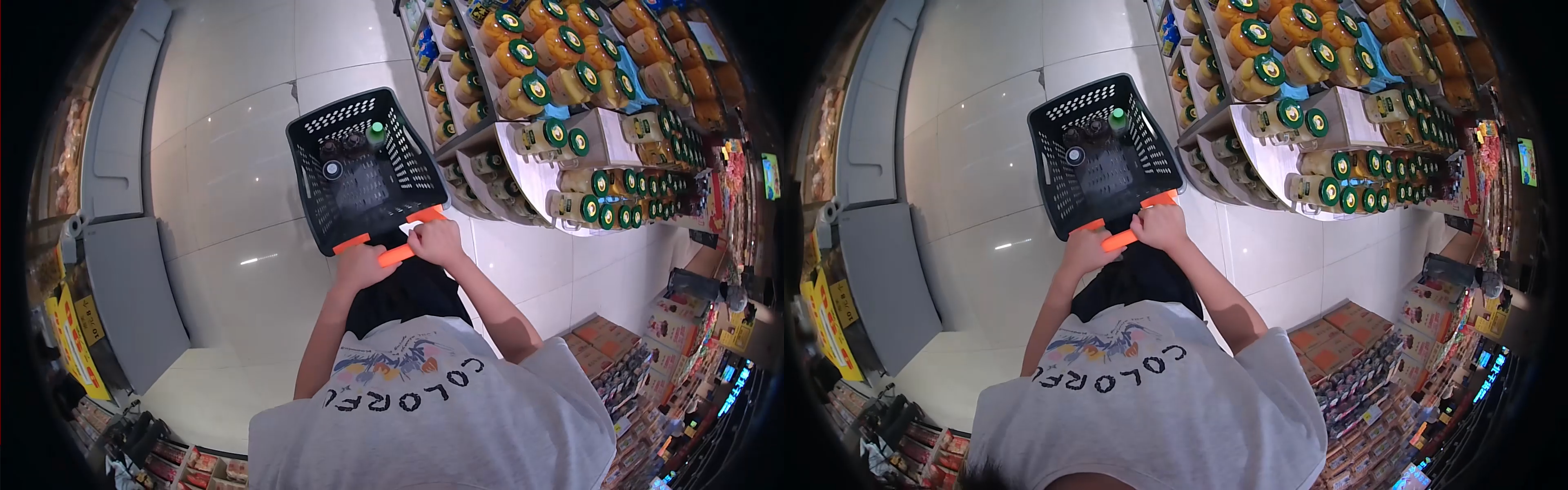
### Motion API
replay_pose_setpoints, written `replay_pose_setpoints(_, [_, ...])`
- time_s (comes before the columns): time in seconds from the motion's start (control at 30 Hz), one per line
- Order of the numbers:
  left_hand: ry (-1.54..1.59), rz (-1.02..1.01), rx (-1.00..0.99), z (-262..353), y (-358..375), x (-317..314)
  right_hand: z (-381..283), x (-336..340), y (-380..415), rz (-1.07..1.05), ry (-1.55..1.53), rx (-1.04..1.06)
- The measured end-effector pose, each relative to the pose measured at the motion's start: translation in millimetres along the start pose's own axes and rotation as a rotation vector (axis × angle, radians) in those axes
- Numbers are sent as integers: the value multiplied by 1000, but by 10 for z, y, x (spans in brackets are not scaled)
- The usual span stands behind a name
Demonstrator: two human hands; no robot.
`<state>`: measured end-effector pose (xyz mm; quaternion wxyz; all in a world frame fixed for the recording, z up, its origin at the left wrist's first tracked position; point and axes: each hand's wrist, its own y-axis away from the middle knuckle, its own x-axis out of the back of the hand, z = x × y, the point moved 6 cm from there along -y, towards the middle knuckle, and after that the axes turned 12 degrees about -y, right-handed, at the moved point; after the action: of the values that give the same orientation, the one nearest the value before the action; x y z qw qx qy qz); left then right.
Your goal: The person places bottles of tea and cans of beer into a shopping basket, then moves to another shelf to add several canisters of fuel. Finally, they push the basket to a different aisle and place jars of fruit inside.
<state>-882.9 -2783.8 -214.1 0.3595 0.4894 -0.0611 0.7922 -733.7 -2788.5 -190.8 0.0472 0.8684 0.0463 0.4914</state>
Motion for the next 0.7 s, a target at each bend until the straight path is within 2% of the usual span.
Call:
replay_pose_setpoints(0.23, [-104, 43, -21, -441, -460, 220, -85, -13, -658, -55, 18, -57])
replay_pose_setpoints(0.57, [-128, 100, -41, -873, -993, 645, -122, -64, -1424, 49, 13, -19])
replay_pose_setpoints(0.7, [-52, 92, -32, -940, -1117, 755, -124, -110, -1573, -58, 39, -54])
